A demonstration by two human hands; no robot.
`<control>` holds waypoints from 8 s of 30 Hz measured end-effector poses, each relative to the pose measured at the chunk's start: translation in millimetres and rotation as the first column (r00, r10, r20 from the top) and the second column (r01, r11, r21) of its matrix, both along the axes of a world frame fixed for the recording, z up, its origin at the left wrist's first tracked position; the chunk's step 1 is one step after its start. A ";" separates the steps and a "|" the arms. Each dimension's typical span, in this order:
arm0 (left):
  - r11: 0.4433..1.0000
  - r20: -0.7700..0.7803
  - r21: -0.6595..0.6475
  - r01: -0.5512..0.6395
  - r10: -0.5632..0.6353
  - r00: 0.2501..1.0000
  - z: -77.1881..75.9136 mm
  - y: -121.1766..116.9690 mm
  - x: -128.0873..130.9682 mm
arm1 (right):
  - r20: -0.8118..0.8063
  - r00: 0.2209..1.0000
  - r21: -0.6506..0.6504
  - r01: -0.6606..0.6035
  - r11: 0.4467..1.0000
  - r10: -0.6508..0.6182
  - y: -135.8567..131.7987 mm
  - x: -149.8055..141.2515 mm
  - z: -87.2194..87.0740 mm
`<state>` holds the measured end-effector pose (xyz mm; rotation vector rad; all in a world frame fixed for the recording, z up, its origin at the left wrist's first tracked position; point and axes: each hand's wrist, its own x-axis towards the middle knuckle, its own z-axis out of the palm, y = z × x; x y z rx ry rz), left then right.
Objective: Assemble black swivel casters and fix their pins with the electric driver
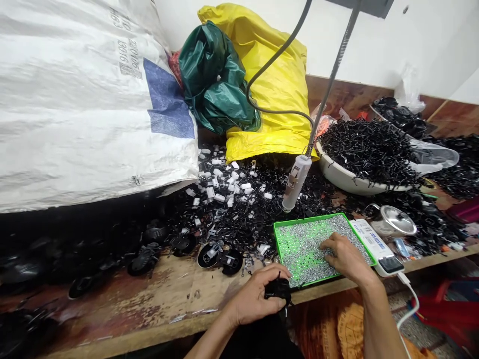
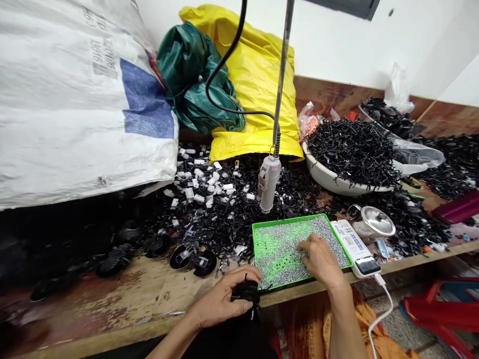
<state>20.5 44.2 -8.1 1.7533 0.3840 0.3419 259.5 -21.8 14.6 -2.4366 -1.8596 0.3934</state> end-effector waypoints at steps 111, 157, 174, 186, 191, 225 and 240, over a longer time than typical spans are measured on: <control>0.989 0.080 -0.149 -0.001 0.013 0.997 -2.7 3.5 -0.3 | -0.178 0.873 -0.069 -0.470 0.880 0.453 -4.3 -62.4 17.2; 0.998 0.017 -0.035 -0.044 0.044 0.999 -2.1 2.9 1.3 | 0.092 0.992 0.229 0.067 0.971 -0.090 22.2 16.5 -19.1; 0.998 0.026 -0.037 -0.056 0.057 0.998 -2.2 2.9 2.0 | -0.002 0.947 0.164 -0.317 0.934 0.321 34.2 -55.0 -7.3; 0.998 0.019 -0.049 -0.039 0.040 0.999 -2.9 3.8 0.8 | 0.082 0.997 0.210 -0.033 0.977 0.016 37.4 -16.4 -16.9; 0.997 -0.003 -0.047 -0.056 0.056 0.998 -0.7 3.7 2.1 | 0.011 0.974 0.193 -0.222 0.956 0.224 53.3 -73.8 -11.9; 0.998 -0.012 -0.049 -0.047 0.047 0.999 -2.0 3.8 0.8 | -0.182 0.965 -0.003 -0.194 0.981 0.190 -1.8 -25.2 -2.9; 0.974 -0.222 0.224 0.031 0.020 0.975 25.5 -25.2 8.4 | -0.467 0.883 0.156 0.037 0.987 0.040 -6.9 -1.7 -8.5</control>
